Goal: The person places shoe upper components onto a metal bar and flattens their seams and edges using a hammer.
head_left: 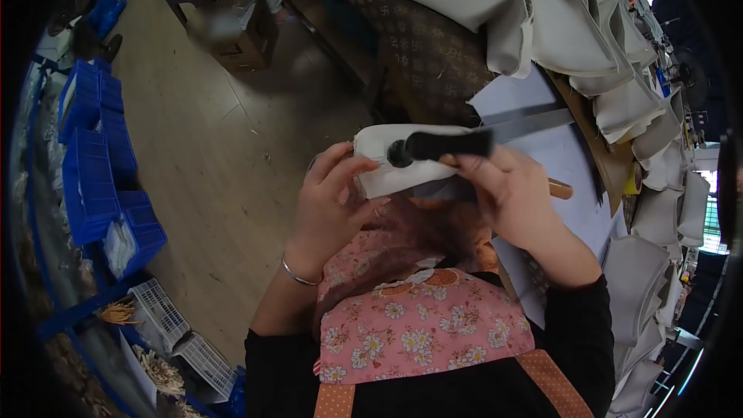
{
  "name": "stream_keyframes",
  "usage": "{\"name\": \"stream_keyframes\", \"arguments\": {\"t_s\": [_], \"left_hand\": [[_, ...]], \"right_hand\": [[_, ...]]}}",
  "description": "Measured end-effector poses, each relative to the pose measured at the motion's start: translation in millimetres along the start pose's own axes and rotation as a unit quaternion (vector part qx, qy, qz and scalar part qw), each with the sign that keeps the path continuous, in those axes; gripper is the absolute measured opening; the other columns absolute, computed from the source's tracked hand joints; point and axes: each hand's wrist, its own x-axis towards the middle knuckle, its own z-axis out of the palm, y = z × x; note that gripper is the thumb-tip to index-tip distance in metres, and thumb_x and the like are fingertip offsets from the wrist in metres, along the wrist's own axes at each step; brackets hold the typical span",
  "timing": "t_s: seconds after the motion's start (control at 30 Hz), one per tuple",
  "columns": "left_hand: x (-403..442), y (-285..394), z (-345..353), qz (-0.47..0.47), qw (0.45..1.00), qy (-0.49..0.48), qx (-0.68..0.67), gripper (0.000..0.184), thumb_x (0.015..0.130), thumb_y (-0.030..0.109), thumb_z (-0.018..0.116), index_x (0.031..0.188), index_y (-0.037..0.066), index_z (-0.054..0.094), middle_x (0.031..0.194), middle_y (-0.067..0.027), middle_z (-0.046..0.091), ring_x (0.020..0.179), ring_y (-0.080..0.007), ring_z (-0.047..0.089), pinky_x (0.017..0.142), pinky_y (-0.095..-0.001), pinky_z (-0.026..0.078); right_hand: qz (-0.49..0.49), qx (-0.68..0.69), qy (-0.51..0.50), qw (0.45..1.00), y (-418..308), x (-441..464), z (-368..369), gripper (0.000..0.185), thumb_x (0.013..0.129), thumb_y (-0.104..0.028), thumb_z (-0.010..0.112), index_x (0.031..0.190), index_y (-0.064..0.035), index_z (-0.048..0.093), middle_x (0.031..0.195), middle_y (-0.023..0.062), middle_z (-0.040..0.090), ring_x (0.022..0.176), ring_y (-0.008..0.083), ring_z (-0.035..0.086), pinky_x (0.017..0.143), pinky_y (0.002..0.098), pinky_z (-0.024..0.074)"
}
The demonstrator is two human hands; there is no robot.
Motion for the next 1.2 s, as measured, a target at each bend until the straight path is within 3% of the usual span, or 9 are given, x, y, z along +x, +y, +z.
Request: {"name": "stream_keyframes", "arguments": {"t_s": [0.23, 0.33, 0.4, 0.5, 0.63, 0.83, 0.97, 1.1, 1.2], "left_hand": [[-5, -9, 3, 0.015, 1.0, 0.013, 0.015, 0.053, 0.062, 0.008, 0.09, 0.109, 0.011, 0.066, 0.127, -0.0125, 0.057, 0.111, -0.0321, 0.06, 0.093, -0.0387, 0.051], [-8, -18, 7, 0.002, 1.0, 0.01, -0.029, 0.066, 0.064, 0.01, 0.09, 0.121, 0.007, 0.057, 0.127, -0.0142, 0.057, 0.114, -0.0318, 0.059, 0.096, -0.0386, 0.049], [-6, -21, 9, -0.029, 0.995, 0.012, -0.09, 0.074, 0.065, 0.011, 0.091, 0.127, 0.005, 0.051, 0.128, -0.0151, 0.056, 0.116, -0.0316, 0.058, 0.097, -0.0386, 0.048], [-4, -27, 16, -0.074, 0.975, 0.01, -0.21, 0.091, 0.066, 0.014, 0.091, 0.139, 0.001, 0.038, 0.13, -0.0165, 0.054, 0.12, -0.0305, 0.057, 0.1, -0.0391, 0.047], [3, -24, 21, -0.074, 0.976, -0.065, -0.194, 0.097, 0.068, 0.013, 0.091, 0.145, 0.002, 0.034, 0.132, -0.0162, 0.052, 0.124, -0.0295, 0.054, 0.103, -0.0383, 0.044], [-4, -30, 23, -0.052, 0.984, -0.058, -0.161, 0.097, 0.069, 0.014, 0.09, 0.146, 0.002, 0.033, 0.132, -0.016, 0.052, 0.122, -0.029, 0.054, 0.104, -0.0373, 0.043], [-4, -30, 25, -0.07, 0.981, -0.049, -0.174, 0.096, 0.069, 0.014, 0.09, 0.146, 0.003, 0.034, 0.129, -0.0156, 0.054, 0.118, -0.0283, 0.056, 0.101, -0.037, 0.044], [-3, -24, 22, -0.049, 0.977, -0.052, -0.202, 0.095, 0.07, 0.014, 0.089, 0.146, 0.005, 0.033, 0.122, -0.0148, 0.057, 0.112, -0.0273, 0.057, 0.096, -0.0372, 0.047], [-6, -21, 19, -0.116, 0.978, -0.075, -0.158, 0.096, 0.072, 0.013, 0.088, 0.148, 0.006, 0.029, 0.126, -0.0146, 0.056, 0.115, -0.0248, 0.057, 0.097, -0.0359, 0.049]], "right_hand": [[0.022, 0.169, 0.186, 0.968, -7, -1, -7, 0.042, 0.075, 0.005, 0.063, 0.113, -0.0091, 0.069, 0.111, 0.0098, 0.069, 0.086, 0.0315, 0.068, 0.071, 0.0377, 0.056], [0.012, 0.063, -0.027, 0.998, -7, 12, -8, 0.05, 0.072, 0.014, 0.061, 0.118, -0.003, 0.067, 0.115, 0.0175, 0.068, 0.098, 0.0311, 0.069, 0.079, 0.0354, 0.0565], [0.026, 0.073, -0.006, 0.997, -3, 14, -18, 0.052, 0.072, 0.013, 0.062, 0.121, -0.003, 0.065, 0.108, 0.0171, 0.07, 0.096, 0.0321, 0.07, 0.078, 0.0355, 0.0565], [-0.025, 0.148, 0.207, 0.967, -7, 8, -16, 0.053, 0.071, 0.005, 0.065, 0.122, -0.0094, 0.066, 0.086, 0.011, 0.068, 0.077, 0.0342, 0.067, 0.065, 0.0362, 0.0548], [-0.052, 0.023, -0.015, 0.998, -9, 21, -8, 0.047, 0.069, 0.003, 0.064, 0.115, -0.0083, 0.067, 0.096, 0.0113, 0.068, 0.079, 0.0312, 0.067, 0.064, 0.0357, 0.0539], [-0.09, 0.079, 0.174, 0.977, -11, 15, -32, 0.04, 0.069, 0.003, 0.064, 0.108, -0.0027, 0.07, 0.126, 0.0129, 0.065, 0.099, 0.0285, 0.066, 0.08, 0.0343, 0.0541], [-0.057, 0.035, -0.055, 0.996, -13, 26, -6, 0.068, 0.068, -0.006, 0.073, 0.134, -0.0165, 0.06, 0.112, 0.0026, 0.064, 0.089, 0.0253, 0.065, 0.071, 0.0386, 0.0539], [-0.078, -0.021, -0.018, 0.997, -17, 29, -30, 0.07, 0.067, -0.008, 0.074, 0.134, -0.0182, 0.06, 0.112, 0.0018, 0.064, 0.087, 0.0246, 0.065, 0.07, 0.0358, 0.0536], [-0.099, 0.12, 0.061, 0.986, -9, 23, -9, 0.062, 0.072, -0.006, 0.071, 0.132, -0.018, 0.061, 0.107, 0.0013, 0.065, 0.083, 0.0256, 0.067, 0.068, 0.0357, 0.055]]}}
